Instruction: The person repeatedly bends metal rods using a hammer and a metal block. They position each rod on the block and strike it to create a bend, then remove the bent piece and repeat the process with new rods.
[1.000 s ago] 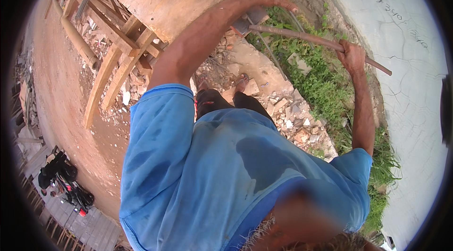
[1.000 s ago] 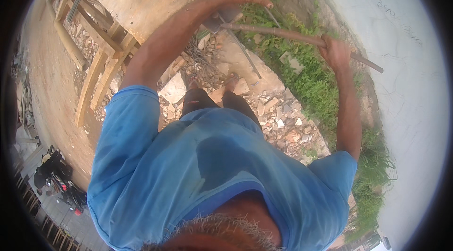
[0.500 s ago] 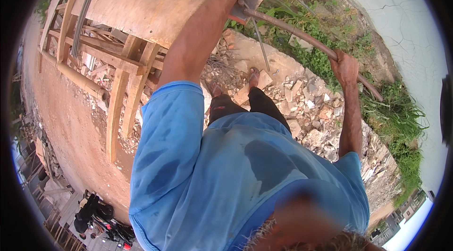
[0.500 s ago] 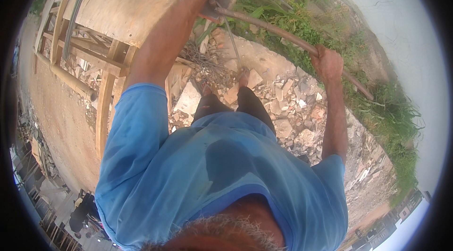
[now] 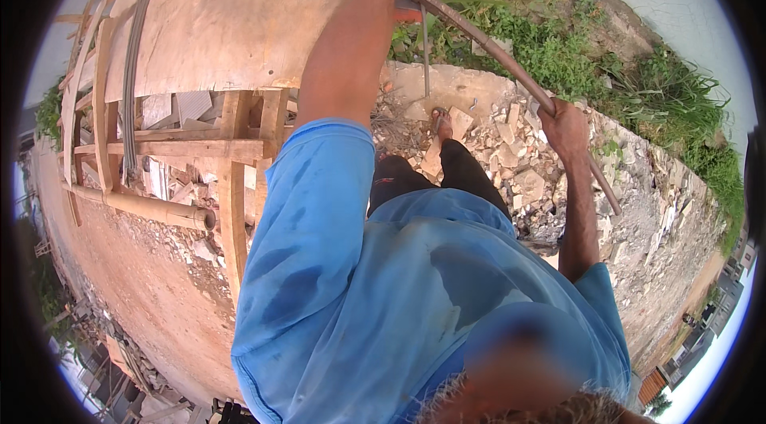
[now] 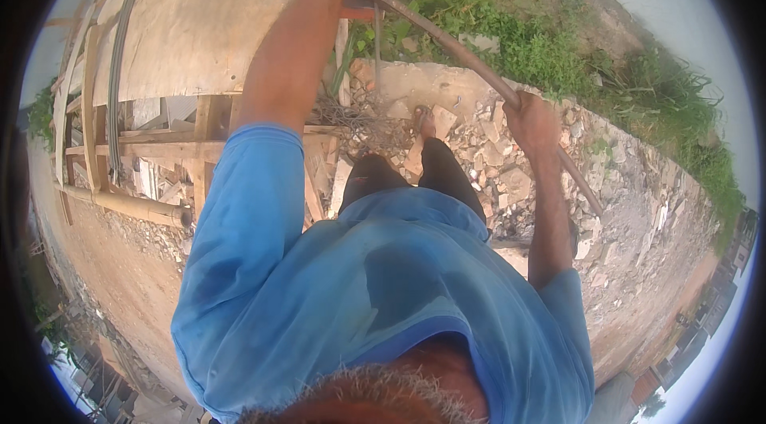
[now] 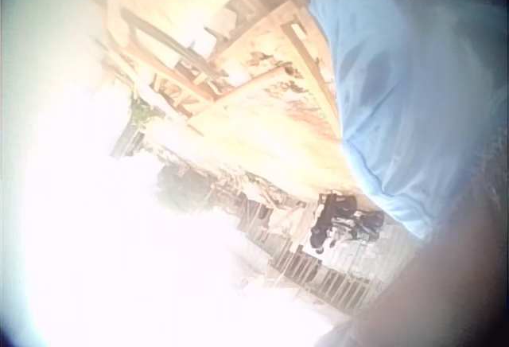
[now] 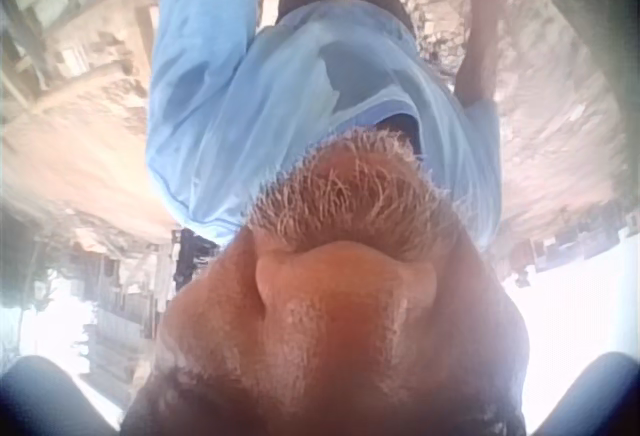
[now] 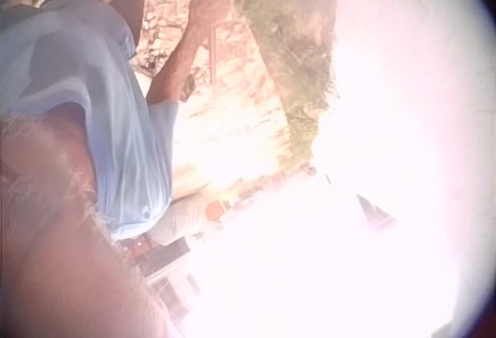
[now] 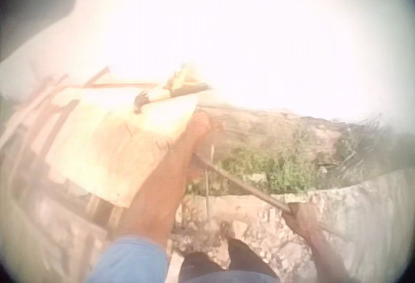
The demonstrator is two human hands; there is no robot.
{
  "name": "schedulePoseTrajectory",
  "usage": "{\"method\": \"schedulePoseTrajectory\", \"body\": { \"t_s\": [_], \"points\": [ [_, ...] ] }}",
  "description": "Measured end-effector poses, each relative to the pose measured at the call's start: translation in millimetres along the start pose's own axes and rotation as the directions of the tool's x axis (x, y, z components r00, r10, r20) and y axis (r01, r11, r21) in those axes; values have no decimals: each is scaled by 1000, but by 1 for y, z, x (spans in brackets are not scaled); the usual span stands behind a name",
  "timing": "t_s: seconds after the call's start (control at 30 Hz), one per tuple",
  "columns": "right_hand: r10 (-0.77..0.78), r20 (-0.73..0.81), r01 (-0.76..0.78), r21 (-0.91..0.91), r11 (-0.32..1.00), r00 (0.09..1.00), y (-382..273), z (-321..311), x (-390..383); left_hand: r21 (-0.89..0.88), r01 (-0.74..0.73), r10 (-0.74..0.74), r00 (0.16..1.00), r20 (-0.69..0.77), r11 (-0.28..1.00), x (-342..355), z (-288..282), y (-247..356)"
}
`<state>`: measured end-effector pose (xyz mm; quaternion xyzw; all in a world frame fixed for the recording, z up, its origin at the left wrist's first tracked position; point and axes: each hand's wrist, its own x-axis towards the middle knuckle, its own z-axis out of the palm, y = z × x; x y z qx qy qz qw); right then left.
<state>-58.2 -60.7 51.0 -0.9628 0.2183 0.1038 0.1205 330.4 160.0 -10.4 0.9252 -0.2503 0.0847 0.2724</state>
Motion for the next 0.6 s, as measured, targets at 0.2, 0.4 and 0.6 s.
{"method": "schedulePoseTrajectory", "body": {
  "t_s": [0.2, 0.4, 0.6],
  "points": [
    [14, -98, -17, -28, 999, 995, -26, -2, -44, -127, 49, -36, 994, 103, 991, 11, -1, 2],
    [81, -159, -81, 9, 997, 984, -56, 12, -81, -135, 91, -66, 981, 182, 987, 16, -7, 7],
    [129, -176, -125, 38, 992, 976, -80, 26, -108, -151, 73, -52, 989, 140, 986, 14, -8, 7]
  ]
}}
